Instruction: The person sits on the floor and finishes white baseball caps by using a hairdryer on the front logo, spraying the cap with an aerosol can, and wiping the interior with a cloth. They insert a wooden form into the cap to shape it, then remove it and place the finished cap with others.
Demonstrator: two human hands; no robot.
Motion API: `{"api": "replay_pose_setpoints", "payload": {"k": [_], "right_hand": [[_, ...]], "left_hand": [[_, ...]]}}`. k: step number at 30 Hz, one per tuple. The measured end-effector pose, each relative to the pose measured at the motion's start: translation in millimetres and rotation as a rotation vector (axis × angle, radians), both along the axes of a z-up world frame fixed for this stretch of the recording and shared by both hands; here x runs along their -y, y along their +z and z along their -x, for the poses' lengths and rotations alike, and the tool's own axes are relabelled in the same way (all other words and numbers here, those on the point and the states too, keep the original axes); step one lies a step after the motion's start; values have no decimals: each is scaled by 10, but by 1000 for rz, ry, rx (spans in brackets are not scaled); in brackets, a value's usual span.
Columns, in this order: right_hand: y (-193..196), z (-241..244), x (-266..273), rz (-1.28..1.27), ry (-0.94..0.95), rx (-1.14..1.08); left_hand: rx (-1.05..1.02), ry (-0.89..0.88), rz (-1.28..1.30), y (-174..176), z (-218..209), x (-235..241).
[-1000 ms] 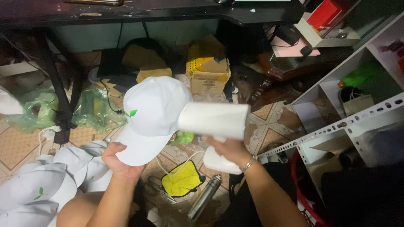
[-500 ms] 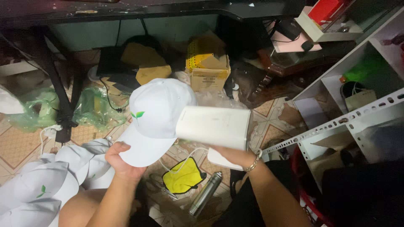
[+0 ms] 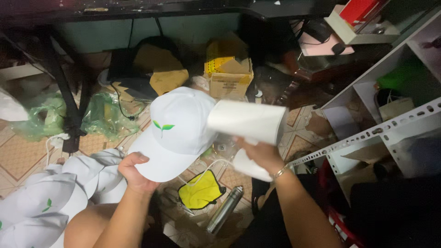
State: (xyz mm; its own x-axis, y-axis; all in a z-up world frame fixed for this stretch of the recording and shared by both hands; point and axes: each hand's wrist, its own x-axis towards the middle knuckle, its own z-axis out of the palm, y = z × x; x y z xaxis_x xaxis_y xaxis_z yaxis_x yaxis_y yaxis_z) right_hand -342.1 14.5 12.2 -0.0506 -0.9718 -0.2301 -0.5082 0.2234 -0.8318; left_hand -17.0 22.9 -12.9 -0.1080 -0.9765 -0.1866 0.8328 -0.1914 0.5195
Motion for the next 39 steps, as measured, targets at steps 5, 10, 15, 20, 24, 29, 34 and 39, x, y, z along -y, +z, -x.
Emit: {"api": "replay_pose_setpoints", "payload": {"k": [5,10,15,20,24,29,34,39], "right_hand": [[8,58,20,-98,134,-84],[-113,-52,-16,41,175,48],[-20,-83,-28,-34,87,26],[108,-131,-13,80,50,181],[138,-52,10,133,27,354],[188,18,28,20,127,241],[177,-18,-39,-49,78,22],[168,9,-5,-92,117,122]], "left_hand": [[55,22,52,-97,69,-8],[134,102,46,-737,-68,25],[92,-66,193,-1610,-156,71],[164,-174,135,-1365,-154,-6],[240,-274,-18,-694,-62,-64],[505,-286,58,-347,39,-68],[603,-296,189,-565,-37,-96],[641,-275,191,-762,-111,-47]]}}
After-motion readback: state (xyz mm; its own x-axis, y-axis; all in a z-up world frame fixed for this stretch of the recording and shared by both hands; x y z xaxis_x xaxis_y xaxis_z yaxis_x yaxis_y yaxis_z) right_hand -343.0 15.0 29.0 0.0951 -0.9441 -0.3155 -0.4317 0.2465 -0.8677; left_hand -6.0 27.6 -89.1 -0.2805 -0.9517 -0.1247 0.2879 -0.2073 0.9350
